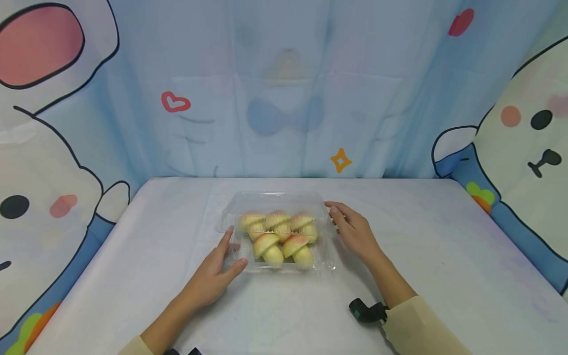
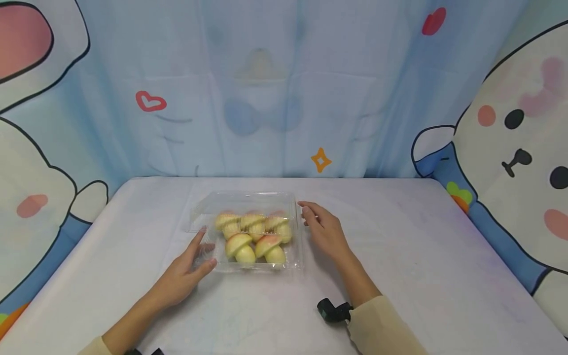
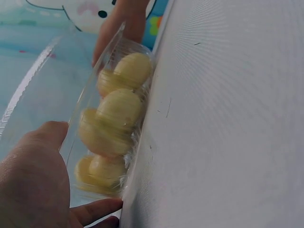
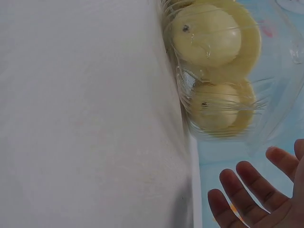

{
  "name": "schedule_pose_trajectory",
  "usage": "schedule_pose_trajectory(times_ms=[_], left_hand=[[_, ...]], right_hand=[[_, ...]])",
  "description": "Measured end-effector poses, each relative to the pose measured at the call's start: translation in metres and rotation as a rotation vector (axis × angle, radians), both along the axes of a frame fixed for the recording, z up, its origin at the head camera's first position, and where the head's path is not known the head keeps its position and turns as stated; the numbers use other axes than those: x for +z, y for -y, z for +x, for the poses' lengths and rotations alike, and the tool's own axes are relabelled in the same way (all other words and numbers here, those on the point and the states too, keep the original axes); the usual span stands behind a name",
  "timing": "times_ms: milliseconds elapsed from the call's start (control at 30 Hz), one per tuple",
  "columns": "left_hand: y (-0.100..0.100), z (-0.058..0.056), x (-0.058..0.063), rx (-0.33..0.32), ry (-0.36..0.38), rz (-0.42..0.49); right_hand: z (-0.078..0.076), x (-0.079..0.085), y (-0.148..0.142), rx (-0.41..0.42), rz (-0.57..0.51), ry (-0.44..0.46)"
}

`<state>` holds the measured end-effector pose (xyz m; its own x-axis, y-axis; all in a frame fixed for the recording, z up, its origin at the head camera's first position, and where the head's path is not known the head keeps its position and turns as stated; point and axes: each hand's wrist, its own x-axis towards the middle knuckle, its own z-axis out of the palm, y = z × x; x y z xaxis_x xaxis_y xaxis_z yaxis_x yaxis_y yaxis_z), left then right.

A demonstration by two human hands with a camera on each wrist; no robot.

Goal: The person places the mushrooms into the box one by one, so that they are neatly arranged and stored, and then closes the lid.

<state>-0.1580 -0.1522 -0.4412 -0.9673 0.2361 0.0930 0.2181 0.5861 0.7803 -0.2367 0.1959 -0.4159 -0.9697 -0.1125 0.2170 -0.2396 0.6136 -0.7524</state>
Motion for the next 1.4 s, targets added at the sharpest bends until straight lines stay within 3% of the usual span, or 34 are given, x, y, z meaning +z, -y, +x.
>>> schedule_pose_trajectory(times_ms=[333,600,933,1400], left_hand=[[0.001,-0.001,-0.001,0.006,0.012,-0.015],[0.001,-0.002,-0.002,0.0,0.004,0.023],[0.001,-0.002,-0.006,0.021,0.017,0.081],[0.003,0.0,-0.002,0.034,0.043,0.054]], right_hand=[[0.014,0.001,-0.006,0.021,0.06,-0.077],[0.031,0.005,-0.009,0.098,0.086,-0.082],[0.051,0.015,-0.009,0.141,0.099,-0.004],[0.049,0.021,-0.013,0.237,0.046,0.178]])
